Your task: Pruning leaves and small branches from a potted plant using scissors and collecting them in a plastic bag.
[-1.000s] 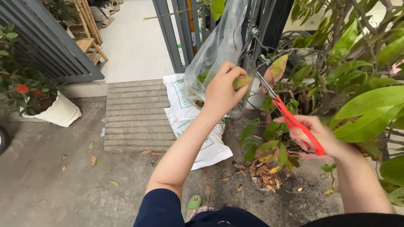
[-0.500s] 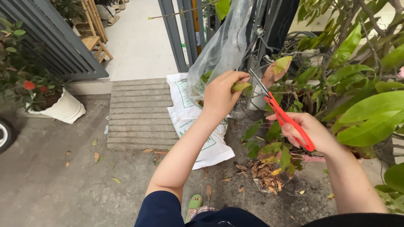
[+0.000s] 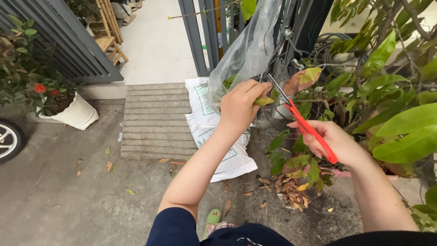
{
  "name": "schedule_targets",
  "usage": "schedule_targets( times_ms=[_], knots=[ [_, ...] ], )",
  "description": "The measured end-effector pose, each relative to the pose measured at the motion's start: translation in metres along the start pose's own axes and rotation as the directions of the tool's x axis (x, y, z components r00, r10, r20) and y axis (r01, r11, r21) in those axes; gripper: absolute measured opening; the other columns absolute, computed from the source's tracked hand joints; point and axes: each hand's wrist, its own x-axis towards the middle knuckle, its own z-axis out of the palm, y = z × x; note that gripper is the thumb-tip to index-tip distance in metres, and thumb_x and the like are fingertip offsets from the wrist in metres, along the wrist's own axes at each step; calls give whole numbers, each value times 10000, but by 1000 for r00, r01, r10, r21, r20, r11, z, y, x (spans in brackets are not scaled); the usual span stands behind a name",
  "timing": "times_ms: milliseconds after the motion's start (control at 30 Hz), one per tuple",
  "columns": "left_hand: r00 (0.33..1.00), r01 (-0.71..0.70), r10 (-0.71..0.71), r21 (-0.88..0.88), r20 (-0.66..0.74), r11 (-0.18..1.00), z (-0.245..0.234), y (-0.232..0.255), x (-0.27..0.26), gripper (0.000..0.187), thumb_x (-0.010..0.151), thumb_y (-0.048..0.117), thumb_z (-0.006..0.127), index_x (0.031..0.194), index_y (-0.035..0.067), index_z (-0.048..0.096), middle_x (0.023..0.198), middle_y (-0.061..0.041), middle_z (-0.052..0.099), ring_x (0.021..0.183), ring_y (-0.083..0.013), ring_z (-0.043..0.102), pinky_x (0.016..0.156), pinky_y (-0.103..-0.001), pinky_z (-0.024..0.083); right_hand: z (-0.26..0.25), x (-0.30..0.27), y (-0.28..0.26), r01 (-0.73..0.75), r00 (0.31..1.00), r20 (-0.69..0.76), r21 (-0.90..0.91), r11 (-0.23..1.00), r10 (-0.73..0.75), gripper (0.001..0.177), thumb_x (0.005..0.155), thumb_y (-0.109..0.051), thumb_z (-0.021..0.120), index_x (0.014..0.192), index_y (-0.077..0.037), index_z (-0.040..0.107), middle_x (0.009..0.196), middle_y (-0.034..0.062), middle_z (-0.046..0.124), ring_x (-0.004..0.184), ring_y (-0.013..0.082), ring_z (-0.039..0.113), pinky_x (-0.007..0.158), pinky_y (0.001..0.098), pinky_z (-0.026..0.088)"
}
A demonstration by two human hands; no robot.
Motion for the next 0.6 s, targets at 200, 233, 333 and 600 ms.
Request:
schedule_targets(
  times_ms=[200,233,333,600],
  knots=[
    [1000,5,-5,-50,0,999,-5,3,-1,339,875,-94,727,1098,160,713,937,41,673,844,-185,647,558,-287,469,2,-1,2,-2,1000,-20,-78,997,1,447,953,-215,569,1358,-71,692,514,-32,421,387,124,376,432,293,356],
    [1000,6,-6,-52,0,999,-7,3,0,339,875,-94,727,1098,160,713,937,41,673,844,-185,647,558,-287,469,3,-3,0,-4,1000,-21,-78,997,3,447,953,-215,569,1358,-71,692,514,-32,421,387,124,376,432,293,356],
    [991,127,-113,-223,71,966,-17,1,3,298,877,-37,738,1112,144,726,1003,26,731,911,-165,703,716,-293,593,8,-9,-4,-56,995,-88,-38,998,52,392,934,-130,596,1290,-38,732,501,-31,415,351,116,344,356,271,311],
    [918,397,-335,-489,213,777,-12,-5,13,199,944,-77,350,888,107,298,821,-54,320,716,-191,261,682,-380,198,13,-43,9,38,991,-130,-21,999,-41,469,912,-186,589,1332,-6,696,424,36,464,375,136,397,405,291,371]
  ],
)
